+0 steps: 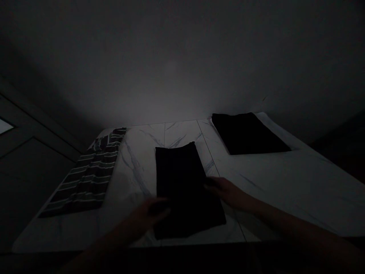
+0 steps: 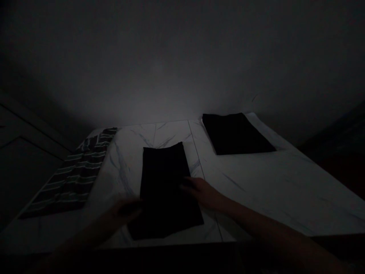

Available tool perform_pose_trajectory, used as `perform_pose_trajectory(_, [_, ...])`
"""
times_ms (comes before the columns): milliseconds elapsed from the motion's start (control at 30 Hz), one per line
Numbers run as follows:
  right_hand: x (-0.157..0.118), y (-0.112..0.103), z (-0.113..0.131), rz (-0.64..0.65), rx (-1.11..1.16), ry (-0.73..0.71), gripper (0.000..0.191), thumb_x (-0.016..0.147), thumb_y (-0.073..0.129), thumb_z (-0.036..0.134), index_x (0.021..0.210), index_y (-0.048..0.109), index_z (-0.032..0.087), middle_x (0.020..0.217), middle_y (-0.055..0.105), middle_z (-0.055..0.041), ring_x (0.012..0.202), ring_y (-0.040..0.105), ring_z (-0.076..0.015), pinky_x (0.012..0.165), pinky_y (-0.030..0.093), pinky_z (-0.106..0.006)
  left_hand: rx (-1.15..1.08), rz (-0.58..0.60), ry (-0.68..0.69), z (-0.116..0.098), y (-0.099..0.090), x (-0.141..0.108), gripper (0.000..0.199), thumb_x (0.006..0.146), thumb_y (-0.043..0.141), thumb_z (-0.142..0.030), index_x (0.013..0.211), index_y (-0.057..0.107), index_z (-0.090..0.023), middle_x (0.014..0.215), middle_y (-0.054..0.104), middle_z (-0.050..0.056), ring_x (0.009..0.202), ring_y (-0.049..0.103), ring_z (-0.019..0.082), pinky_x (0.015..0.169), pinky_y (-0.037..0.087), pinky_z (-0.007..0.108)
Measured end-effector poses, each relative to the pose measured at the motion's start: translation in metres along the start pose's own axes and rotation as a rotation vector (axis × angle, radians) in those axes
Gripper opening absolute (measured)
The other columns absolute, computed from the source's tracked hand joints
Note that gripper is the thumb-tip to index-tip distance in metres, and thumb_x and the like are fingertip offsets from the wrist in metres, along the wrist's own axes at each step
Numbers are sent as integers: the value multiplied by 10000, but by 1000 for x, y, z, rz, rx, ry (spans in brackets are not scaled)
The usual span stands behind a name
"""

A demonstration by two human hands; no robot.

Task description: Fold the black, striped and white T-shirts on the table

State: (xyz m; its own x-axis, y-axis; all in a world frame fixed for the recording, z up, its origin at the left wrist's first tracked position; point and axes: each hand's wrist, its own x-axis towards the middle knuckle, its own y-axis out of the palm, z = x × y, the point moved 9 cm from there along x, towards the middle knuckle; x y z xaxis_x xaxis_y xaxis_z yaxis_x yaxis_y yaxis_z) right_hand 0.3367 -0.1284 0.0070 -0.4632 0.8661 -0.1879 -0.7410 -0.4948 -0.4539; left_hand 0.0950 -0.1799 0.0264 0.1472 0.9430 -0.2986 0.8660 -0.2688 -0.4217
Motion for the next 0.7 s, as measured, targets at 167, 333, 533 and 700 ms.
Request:
perform_pose_trajectory(167, [109,-48,0,-430,-172,-11,297,960,496,315,1132,678,155,1118,732,-113,1046,664,-265,920,505,-383,-165,-266,98,-16,-38,115,392,813,645,-449,1042,723,-140,1063,762,88,1048,685,277,964,531,428])
perform_pose_trajectory(333, [154,-51,-21,-511,-486,155,306,1004,479,304,1243,599,154,1180,707,-139,1093,653,-243,914,479,-337,156,-502,96,0,-56,182,147,808,624,-172,944,677,-183,1026,748,80,1045,680,251,977,509,398])
perform_pose_trajectory(533, [152,-54,-24,-527,-620,186,323,1037,410,360,1269,550,184,1113,722,-126,1020,674,-250,816,483,-324,256,-576,238,10,-59,184,175,872,561,-171,1038,597,-213,1028,716,46,989,674,204,923,508,347])
perform_pose_trajectory(700, [155,-64,-25,-551,-698,203,278,1032,425,369,1228,551,219,1113,713,-104,1008,672,-255,770,473,-328,368,-497,183,13,-68,197,127,877,616,-234,1002,608,-213,1008,721,54,967,671,208,862,499,311])
